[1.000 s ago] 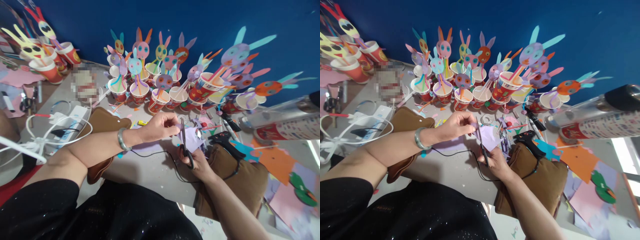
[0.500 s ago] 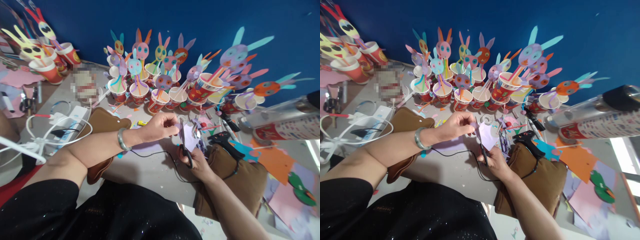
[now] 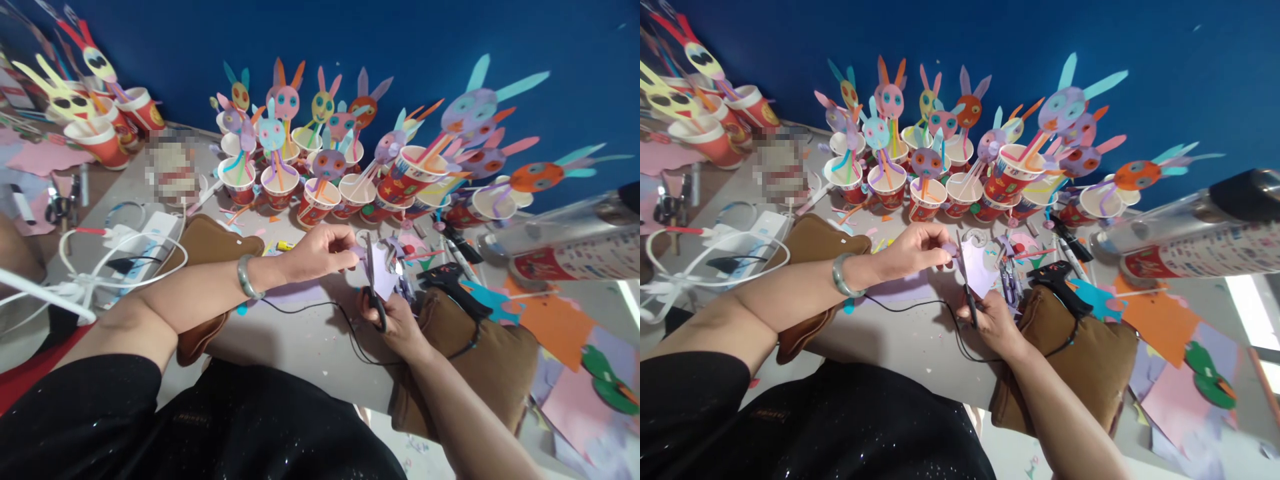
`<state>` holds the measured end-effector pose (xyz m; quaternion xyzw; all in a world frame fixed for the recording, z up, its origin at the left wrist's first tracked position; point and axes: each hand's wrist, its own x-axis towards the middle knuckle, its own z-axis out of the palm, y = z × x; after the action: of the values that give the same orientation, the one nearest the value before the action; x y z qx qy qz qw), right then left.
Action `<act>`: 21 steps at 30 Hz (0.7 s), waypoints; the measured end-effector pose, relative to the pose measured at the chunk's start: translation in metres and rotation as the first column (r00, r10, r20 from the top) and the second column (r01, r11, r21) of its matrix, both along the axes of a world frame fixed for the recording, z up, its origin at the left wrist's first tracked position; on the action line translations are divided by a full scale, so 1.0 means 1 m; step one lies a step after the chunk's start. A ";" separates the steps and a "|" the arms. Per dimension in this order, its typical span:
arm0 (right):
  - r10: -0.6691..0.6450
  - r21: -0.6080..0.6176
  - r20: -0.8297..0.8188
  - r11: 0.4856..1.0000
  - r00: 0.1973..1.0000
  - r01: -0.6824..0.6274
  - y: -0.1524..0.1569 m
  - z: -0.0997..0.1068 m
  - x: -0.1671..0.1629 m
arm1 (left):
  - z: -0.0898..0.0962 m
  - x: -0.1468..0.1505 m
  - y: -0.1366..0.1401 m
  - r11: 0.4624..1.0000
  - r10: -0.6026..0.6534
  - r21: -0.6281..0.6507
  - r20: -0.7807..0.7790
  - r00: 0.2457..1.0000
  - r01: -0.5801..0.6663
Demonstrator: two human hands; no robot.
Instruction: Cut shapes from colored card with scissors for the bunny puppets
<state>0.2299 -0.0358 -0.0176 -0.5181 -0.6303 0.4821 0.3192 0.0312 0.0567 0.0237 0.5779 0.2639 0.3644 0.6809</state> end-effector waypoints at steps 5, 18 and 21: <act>-0.007 -0.011 -0.015 1.000 1.000 0.007 0.003 0.000 0.001 | -0.001 -0.002 0.004 0.999 -0.051 0.009 -0.052 0.997 0.052; -0.133 0.126 0.000 0.983 0.991 0.132 0.006 -0.009 0.007 | -0.026 -0.028 -0.002 0.919 -0.197 0.233 -0.430 0.881 0.319; -0.181 0.168 0.031 0.971 0.983 0.173 0.007 -0.009 0.006 | -0.032 -0.035 -0.018 0.908 -0.079 0.310 -0.531 0.844 0.280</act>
<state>0.2356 -0.0291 -0.0265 -0.5552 -0.6264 0.3861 0.3878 -0.0035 0.0387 -0.0079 0.7950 0.3021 0.1767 0.4955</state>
